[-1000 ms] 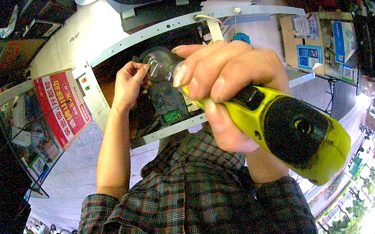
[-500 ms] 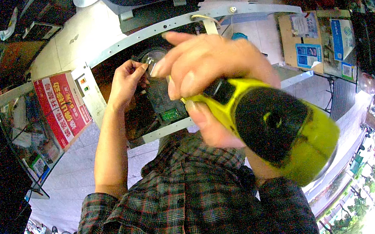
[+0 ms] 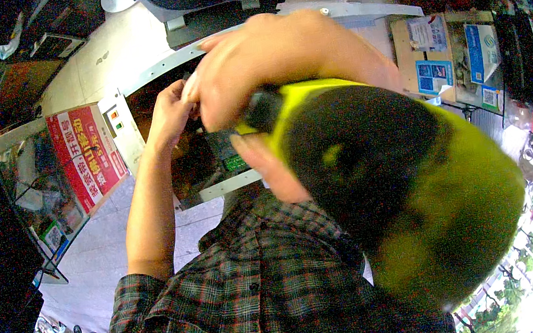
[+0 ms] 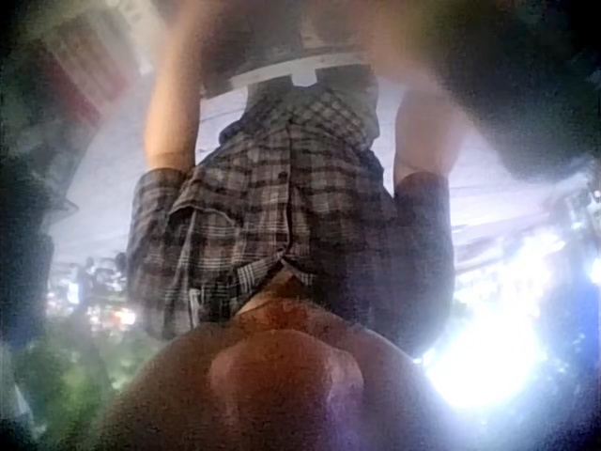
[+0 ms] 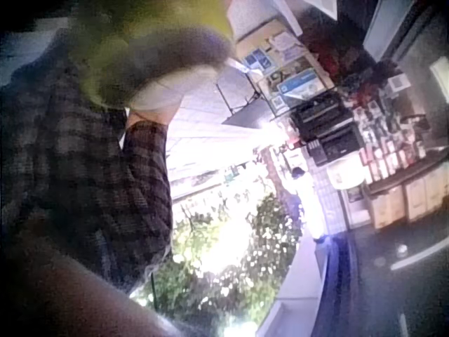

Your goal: The person uses a yellow power drill to remove screws from a metal casing containing electronic components. After removing the screws, the person uses their hands to adjust and reposition internal parts within the casing.

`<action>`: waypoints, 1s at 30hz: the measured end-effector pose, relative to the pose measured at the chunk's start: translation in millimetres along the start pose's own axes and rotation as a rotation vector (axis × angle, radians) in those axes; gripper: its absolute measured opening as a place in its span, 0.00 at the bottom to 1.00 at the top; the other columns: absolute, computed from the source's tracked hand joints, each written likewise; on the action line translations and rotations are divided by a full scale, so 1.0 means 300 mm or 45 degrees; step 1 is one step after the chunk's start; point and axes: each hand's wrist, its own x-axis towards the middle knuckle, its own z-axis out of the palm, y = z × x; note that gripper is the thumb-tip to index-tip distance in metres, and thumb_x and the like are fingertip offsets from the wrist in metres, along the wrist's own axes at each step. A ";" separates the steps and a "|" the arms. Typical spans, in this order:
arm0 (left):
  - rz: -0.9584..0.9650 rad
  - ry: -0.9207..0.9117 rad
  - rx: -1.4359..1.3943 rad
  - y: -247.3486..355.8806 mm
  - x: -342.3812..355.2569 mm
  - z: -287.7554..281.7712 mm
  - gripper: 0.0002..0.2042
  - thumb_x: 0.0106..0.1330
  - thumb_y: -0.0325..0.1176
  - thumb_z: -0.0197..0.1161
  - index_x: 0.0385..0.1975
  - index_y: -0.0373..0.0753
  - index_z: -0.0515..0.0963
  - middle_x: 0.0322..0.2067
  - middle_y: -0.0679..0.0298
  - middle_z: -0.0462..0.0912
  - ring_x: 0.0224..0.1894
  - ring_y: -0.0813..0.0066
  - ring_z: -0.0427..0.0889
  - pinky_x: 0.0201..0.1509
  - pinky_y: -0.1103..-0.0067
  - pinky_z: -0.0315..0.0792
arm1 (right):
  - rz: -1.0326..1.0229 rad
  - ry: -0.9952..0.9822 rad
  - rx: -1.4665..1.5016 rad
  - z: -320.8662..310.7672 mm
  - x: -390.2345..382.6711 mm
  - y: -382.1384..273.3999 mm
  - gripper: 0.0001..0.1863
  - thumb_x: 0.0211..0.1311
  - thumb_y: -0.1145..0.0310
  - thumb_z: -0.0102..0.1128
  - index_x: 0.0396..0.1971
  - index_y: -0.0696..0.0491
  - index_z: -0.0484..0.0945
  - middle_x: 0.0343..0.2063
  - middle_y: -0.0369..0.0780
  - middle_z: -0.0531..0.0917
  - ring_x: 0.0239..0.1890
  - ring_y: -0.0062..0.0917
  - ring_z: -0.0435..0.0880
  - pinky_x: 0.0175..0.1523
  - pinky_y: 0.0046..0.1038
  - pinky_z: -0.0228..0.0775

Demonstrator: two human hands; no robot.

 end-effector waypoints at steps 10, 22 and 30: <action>0.064 0.120 0.148 0.059 -0.005 0.022 0.12 0.69 0.35 0.65 0.32 0.30 0.80 0.22 0.64 0.82 0.22 0.81 0.78 0.26 0.80 0.74 | -0.031 0.182 0.238 -0.029 0.111 0.086 0.16 0.57 0.78 0.56 0.46 0.58 0.71 0.37 0.46 0.80 0.44 0.35 0.82 0.56 0.41 0.75; 0.029 0.058 0.154 -0.013 0.007 0.050 0.11 0.70 0.34 0.65 0.32 0.31 0.80 0.21 0.65 0.82 0.21 0.81 0.78 0.25 0.79 0.72 | 0.080 0.013 0.078 -0.149 0.043 0.041 0.17 0.62 0.71 0.55 0.51 0.55 0.70 0.41 0.45 0.79 0.48 0.40 0.81 0.63 0.52 0.69; 0.019 0.122 0.122 -0.016 0.016 0.038 0.13 0.72 0.36 0.60 0.42 0.30 0.80 0.27 0.62 0.84 0.28 0.80 0.81 0.33 0.80 0.75 | 0.053 0.858 0.308 -0.144 -0.058 0.011 0.19 0.61 0.67 0.51 0.52 0.50 0.72 0.44 0.41 0.76 0.54 0.37 0.75 0.71 0.54 0.58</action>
